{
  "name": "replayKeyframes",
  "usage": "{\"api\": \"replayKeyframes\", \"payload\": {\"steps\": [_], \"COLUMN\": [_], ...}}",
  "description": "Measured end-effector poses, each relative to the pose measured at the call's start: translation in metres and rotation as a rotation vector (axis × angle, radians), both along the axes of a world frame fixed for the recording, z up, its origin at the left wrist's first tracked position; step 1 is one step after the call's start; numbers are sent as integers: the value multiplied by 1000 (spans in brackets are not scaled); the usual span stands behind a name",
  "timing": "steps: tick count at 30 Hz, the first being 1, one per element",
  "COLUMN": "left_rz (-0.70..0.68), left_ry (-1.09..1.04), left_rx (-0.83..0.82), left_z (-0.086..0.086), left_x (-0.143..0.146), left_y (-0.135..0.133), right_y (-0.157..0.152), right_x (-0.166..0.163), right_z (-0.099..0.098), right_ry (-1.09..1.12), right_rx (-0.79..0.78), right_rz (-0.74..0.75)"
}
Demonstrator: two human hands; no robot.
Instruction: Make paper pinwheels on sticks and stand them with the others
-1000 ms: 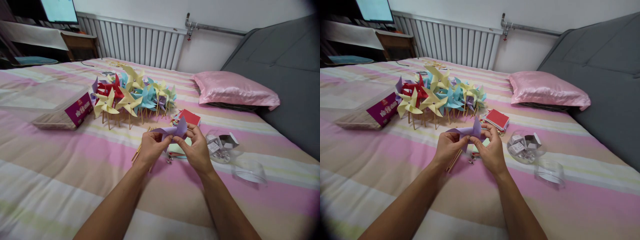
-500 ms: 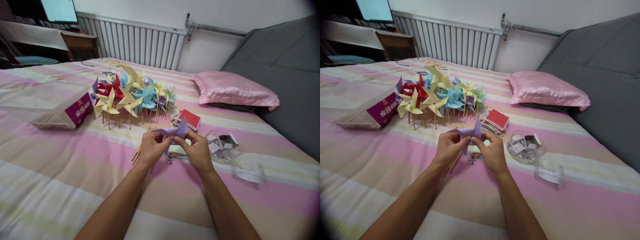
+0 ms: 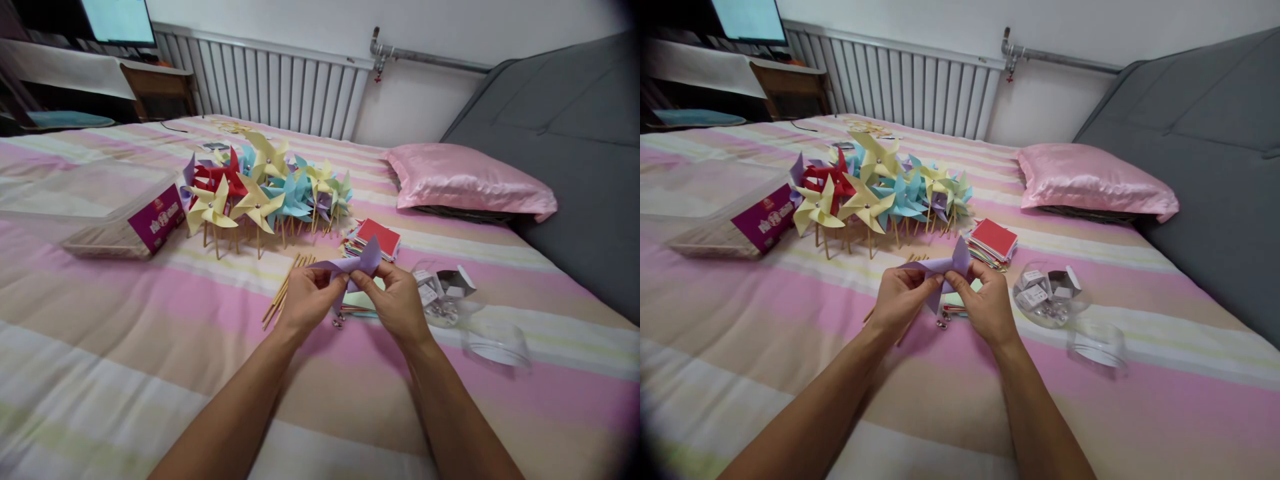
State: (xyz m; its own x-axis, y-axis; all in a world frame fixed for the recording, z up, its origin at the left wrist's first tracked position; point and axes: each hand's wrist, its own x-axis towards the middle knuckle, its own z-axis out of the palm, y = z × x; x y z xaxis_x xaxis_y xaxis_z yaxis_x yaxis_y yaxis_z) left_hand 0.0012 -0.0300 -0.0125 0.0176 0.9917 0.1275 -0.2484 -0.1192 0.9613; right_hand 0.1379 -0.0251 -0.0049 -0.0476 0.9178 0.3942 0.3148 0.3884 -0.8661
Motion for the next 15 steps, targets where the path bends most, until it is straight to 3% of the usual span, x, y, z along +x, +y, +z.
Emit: {"api": "replayKeyframes", "payload": {"steps": [6,15], "left_rz": [-30,-91], "left_ry": [50,51], "left_rx": [-10,-91], "left_z": [-4,-2], "left_x": [-1,-6], "left_y": [1,3], "right_y": [-2,-2], "right_x": [-3,10], "right_z": [-2,5], "right_ry": [-64,157], "right_rx": [14,-248], "right_rz": [-43,189]}}
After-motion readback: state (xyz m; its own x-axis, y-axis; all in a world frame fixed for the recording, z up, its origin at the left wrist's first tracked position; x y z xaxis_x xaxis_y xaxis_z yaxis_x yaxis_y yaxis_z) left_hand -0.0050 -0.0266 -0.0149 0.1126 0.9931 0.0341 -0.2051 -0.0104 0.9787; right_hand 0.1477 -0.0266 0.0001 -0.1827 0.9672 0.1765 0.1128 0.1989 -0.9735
